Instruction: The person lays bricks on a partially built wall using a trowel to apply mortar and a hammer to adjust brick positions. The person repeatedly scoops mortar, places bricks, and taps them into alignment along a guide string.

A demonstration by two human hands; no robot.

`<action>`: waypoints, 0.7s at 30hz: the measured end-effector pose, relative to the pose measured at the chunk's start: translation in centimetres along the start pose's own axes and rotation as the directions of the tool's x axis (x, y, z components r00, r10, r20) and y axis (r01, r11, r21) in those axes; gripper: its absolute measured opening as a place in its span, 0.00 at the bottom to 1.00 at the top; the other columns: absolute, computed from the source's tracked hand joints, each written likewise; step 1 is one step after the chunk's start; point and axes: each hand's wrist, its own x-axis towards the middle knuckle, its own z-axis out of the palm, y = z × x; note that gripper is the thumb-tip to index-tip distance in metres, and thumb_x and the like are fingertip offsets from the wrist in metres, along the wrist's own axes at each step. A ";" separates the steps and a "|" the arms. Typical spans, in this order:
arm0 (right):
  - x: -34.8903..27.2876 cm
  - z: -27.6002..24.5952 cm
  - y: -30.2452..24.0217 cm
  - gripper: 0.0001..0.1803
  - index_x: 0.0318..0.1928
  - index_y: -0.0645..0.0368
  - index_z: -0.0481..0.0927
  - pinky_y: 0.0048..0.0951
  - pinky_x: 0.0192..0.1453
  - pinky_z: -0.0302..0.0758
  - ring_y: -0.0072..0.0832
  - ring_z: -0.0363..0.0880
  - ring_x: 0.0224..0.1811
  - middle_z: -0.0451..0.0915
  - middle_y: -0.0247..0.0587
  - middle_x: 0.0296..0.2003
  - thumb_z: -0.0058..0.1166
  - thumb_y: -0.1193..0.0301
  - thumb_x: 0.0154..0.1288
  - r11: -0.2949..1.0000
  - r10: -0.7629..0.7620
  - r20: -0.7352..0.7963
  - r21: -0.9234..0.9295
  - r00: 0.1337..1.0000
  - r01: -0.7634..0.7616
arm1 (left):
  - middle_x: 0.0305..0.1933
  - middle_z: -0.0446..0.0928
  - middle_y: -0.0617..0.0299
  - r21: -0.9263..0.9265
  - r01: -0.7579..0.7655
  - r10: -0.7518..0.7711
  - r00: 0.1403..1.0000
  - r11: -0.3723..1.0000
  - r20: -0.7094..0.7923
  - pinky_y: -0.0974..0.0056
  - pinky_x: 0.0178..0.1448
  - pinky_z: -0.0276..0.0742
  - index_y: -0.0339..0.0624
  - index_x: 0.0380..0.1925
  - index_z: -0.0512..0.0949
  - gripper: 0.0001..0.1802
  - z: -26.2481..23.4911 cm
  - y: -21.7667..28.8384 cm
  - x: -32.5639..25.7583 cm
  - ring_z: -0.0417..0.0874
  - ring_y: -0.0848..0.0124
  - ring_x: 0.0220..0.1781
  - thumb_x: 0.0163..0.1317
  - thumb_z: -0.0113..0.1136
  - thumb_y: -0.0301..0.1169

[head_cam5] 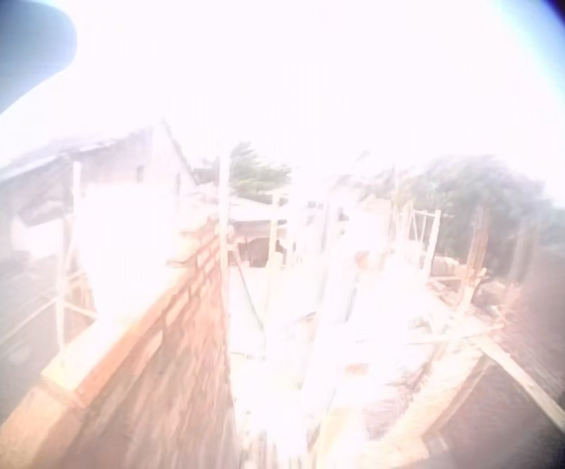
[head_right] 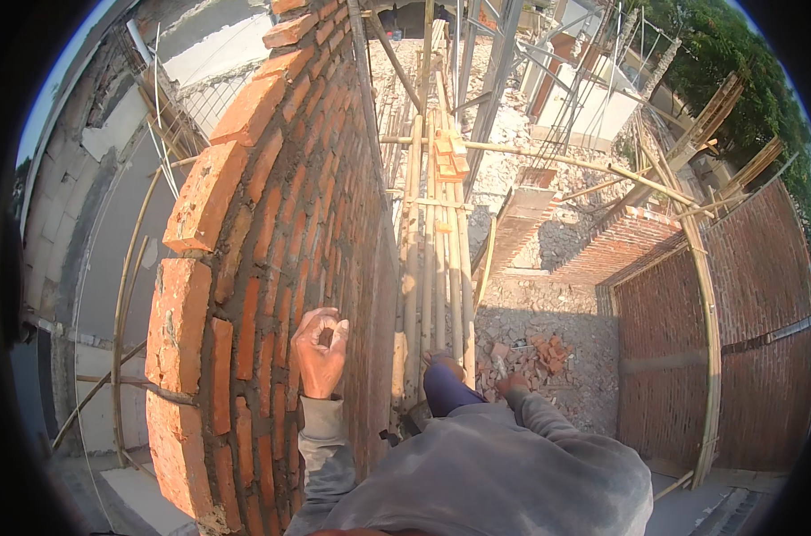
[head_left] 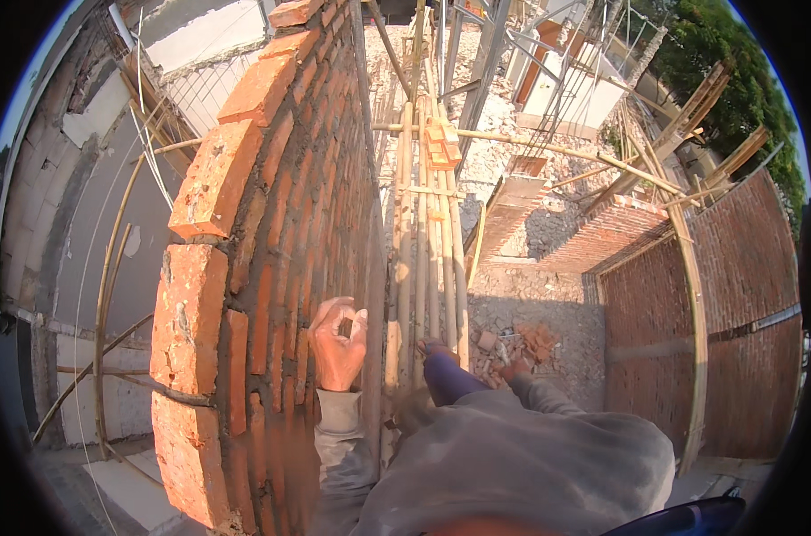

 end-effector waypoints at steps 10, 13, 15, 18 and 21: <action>10.1 -5.9 -1.2 0.21 0.50 0.57 0.90 0.45 0.58 0.80 0.46 0.87 0.53 0.87 0.53 0.48 0.69 0.55 0.65 0.982 0.036 0.118 -0.188 0.992 -0.013 | 0.47 0.88 0.50 0.058 0.535 -0.534 0.819 0.843 0.212 0.59 0.53 0.83 0.30 0.51 0.83 0.17 8.3 -6.4 9.5 0.90 0.63 0.48 0.61 0.69 0.21; 11.1 -6.8 -1.9 0.22 0.51 0.57 0.90 0.48 0.57 0.81 0.48 0.87 0.53 0.87 0.55 0.48 0.69 0.56 0.64 0.986 0.023 0.087 -0.166 0.996 -0.009 | 0.42 0.88 0.53 0.135 0.515 -0.532 0.816 0.847 0.227 0.61 0.50 0.82 0.30 0.40 0.86 0.08 8.8 -7.2 8.1 0.89 0.68 0.45 0.60 0.70 0.22; 11.7 -7.6 -3.4 0.23 0.52 0.59 0.89 0.49 0.58 0.81 0.50 0.86 0.53 0.86 0.56 0.49 0.68 0.57 0.63 0.989 0.088 0.035 -0.123 0.996 -0.083 | 0.40 0.88 0.54 0.120 0.462 -0.477 0.860 0.879 0.180 0.61 0.48 0.82 0.32 0.34 0.87 0.05 8.7 -7.8 6.9 0.89 0.68 0.44 0.59 0.71 0.23; 12.1 -10.3 -7.3 0.24 0.53 0.62 0.87 0.49 0.60 0.81 0.54 0.85 0.56 0.86 0.60 0.51 0.64 0.58 0.61 0.960 -0.102 0.125 -0.247 0.987 0.131 | 0.41 0.89 0.51 0.026 0.680 -0.671 0.716 0.733 0.192 0.61 0.48 0.82 0.34 0.27 0.88 0.07 8.9 -8.5 6.4 0.90 0.62 0.43 0.59 0.71 0.28; 10.7 -14.9 -12.2 0.23 0.50 0.63 0.87 0.51 0.61 0.81 0.56 0.86 0.55 0.87 0.59 0.50 0.62 0.60 0.61 0.962 -0.124 0.110 -0.231 0.986 0.146 | 0.47 0.88 0.48 0.071 0.647 -0.644 0.732 0.759 0.222 0.58 0.54 0.82 0.33 0.35 0.88 0.08 10.9 -8.9 7.7 0.90 0.59 0.48 0.58 0.70 0.27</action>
